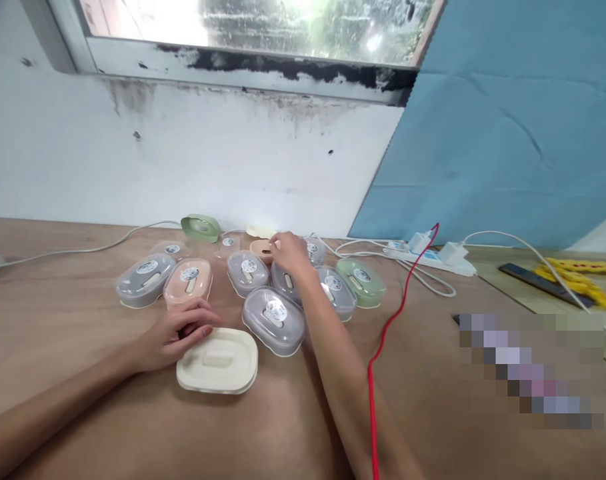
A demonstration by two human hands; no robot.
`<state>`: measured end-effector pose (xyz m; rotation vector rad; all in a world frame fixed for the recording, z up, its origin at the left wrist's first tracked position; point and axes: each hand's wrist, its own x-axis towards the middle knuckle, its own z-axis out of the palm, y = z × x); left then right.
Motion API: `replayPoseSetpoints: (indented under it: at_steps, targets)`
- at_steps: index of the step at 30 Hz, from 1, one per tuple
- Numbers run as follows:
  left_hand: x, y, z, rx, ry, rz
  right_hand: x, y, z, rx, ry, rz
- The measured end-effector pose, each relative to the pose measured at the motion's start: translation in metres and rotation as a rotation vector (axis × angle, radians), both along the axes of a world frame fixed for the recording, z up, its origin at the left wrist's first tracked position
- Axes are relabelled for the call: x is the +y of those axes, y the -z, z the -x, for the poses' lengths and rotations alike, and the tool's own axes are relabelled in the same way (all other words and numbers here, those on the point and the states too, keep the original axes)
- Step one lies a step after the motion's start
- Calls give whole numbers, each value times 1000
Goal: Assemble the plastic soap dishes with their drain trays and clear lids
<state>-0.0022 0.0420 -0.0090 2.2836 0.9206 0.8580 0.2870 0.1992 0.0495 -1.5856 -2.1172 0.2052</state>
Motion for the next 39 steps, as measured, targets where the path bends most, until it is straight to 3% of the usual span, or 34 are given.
replayPoseSetpoints:
  at_steps: [6, 18, 24, 39]
  targets:
    - [-3, -3, -1, 11, 45, 18, 12, 22, -8, -152, 32, 158]
    - [-3, -2, 0, 65, 42, 26, 15, 13, 0, -278, 103, 306]
    - [-2, -1, 1, 71, 43, 6, 12, 11, 3, -271, 169, 304]
    - [-1, 0, 3, 69, 76, -14, 13, 15, 2, -236, 172, 259]
